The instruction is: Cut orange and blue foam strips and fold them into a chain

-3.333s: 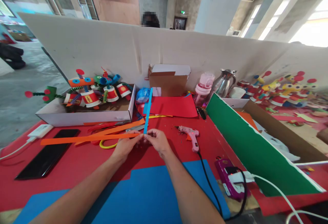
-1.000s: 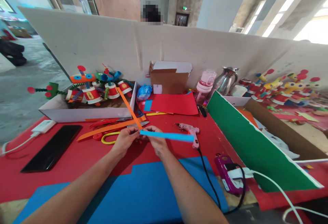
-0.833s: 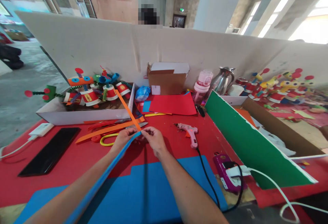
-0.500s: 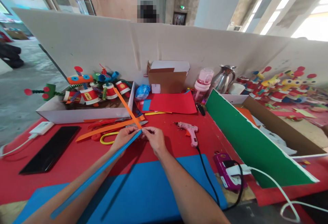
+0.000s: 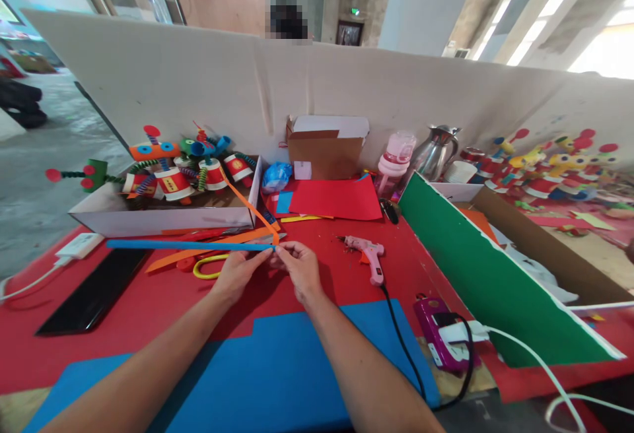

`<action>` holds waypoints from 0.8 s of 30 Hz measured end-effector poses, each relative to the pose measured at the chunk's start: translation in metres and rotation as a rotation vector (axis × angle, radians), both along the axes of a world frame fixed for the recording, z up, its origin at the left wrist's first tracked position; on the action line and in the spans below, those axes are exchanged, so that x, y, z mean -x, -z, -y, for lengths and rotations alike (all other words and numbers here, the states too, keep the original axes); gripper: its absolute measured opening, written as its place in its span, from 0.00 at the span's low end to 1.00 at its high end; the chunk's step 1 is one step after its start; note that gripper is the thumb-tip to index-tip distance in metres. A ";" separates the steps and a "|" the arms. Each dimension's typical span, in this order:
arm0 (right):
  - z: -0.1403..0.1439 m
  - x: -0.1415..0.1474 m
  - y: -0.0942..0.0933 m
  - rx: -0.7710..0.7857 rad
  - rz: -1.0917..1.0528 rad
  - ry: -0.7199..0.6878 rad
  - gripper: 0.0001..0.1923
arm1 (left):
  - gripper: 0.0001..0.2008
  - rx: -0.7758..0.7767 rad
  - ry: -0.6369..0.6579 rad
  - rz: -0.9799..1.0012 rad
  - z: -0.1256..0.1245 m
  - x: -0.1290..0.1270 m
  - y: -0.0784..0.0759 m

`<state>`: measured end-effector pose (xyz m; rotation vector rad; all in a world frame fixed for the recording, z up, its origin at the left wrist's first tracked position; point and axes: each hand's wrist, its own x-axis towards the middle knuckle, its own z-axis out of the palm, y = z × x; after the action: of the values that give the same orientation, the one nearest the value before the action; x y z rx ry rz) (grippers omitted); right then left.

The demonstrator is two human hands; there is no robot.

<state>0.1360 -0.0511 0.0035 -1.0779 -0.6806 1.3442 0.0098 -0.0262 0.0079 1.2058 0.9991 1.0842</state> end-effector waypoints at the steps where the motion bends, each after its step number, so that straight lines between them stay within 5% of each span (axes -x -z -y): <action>1: 0.000 -0.001 0.000 0.012 0.011 -0.018 0.16 | 0.14 0.009 -0.008 -0.008 0.000 0.000 0.000; 8: -0.004 -0.011 -0.008 -0.025 0.076 -0.071 0.16 | 0.09 -0.020 0.080 -0.166 0.002 0.001 -0.003; 14: -0.006 -0.015 -0.011 -0.081 0.170 0.088 0.16 | 0.10 0.047 0.054 -0.193 0.001 0.001 -0.005; 19: -0.005 -0.015 -0.004 0.048 0.249 -0.176 0.20 | 0.11 0.071 0.021 -0.199 -0.003 0.002 -0.002; 24: -0.002 -0.014 -0.001 0.086 0.218 -0.203 0.21 | 0.12 0.020 0.031 -0.229 -0.004 0.004 0.001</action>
<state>0.1499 -0.0487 0.0040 -1.2632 -0.9204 1.4519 0.0061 -0.0219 0.0069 1.3466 1.1593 0.9241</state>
